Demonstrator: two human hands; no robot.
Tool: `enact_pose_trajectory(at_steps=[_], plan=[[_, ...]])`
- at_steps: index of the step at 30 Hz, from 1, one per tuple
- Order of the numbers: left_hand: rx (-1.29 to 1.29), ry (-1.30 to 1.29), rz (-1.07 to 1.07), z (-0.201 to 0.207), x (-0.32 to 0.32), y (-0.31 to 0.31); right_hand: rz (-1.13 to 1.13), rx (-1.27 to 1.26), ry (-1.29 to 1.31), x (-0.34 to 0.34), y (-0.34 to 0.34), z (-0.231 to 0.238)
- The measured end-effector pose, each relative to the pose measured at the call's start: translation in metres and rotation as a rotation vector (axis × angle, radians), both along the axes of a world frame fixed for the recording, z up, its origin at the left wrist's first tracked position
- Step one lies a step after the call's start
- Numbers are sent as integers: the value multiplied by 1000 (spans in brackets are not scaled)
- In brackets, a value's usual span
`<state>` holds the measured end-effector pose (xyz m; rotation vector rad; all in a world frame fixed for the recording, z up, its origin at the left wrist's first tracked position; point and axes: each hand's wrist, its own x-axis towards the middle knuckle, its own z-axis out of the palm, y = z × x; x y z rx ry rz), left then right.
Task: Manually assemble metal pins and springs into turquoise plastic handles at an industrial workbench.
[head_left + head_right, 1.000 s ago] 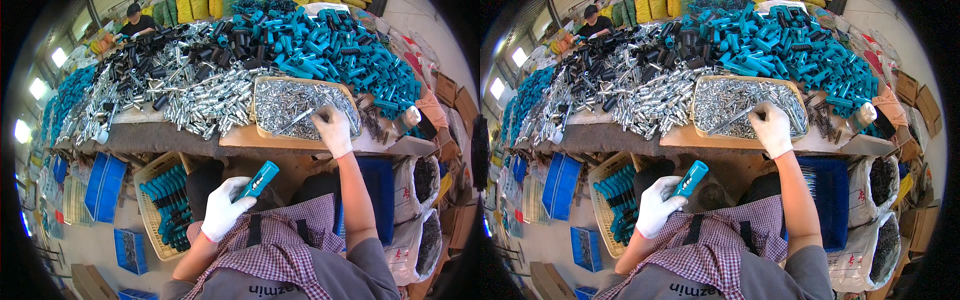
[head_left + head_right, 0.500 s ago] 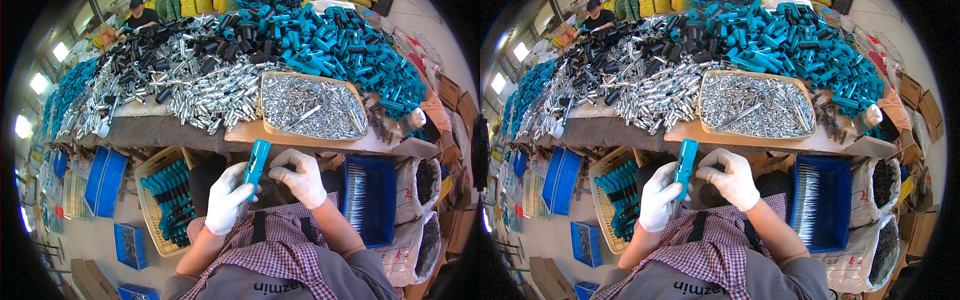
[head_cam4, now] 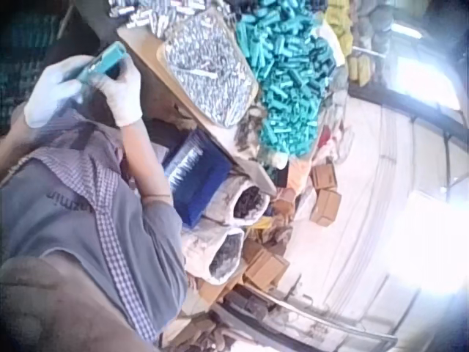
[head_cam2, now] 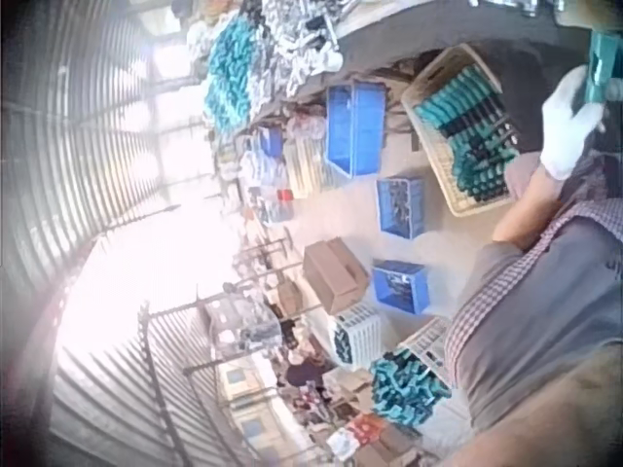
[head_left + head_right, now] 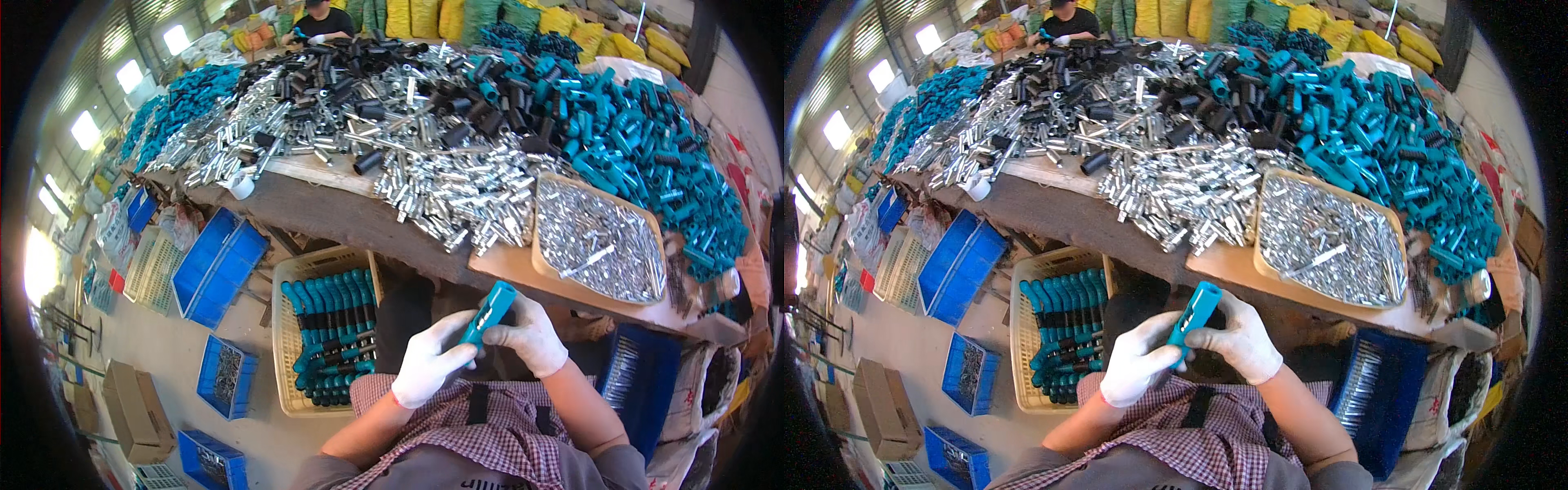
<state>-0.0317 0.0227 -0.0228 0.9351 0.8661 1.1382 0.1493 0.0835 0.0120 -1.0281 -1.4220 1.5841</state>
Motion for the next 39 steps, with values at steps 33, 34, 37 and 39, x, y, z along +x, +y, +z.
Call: enact_pose_trajectory(at_steps=[33, 34, 37, 39], plan=[[-134, -538, 74, 1, -66, 6, 144, -159, 281, -53, 73, 46], [-146, -535, 42, 3, -59, 3, 110, -157, 284, -38, 65, 46], [-212, -414, -124, 2, -40, -7, 92, 85, 185, -2, 45, 34], [-235, -385, -166, 7, -25, -14, 57, 131, 147, 15, 28, 30]])
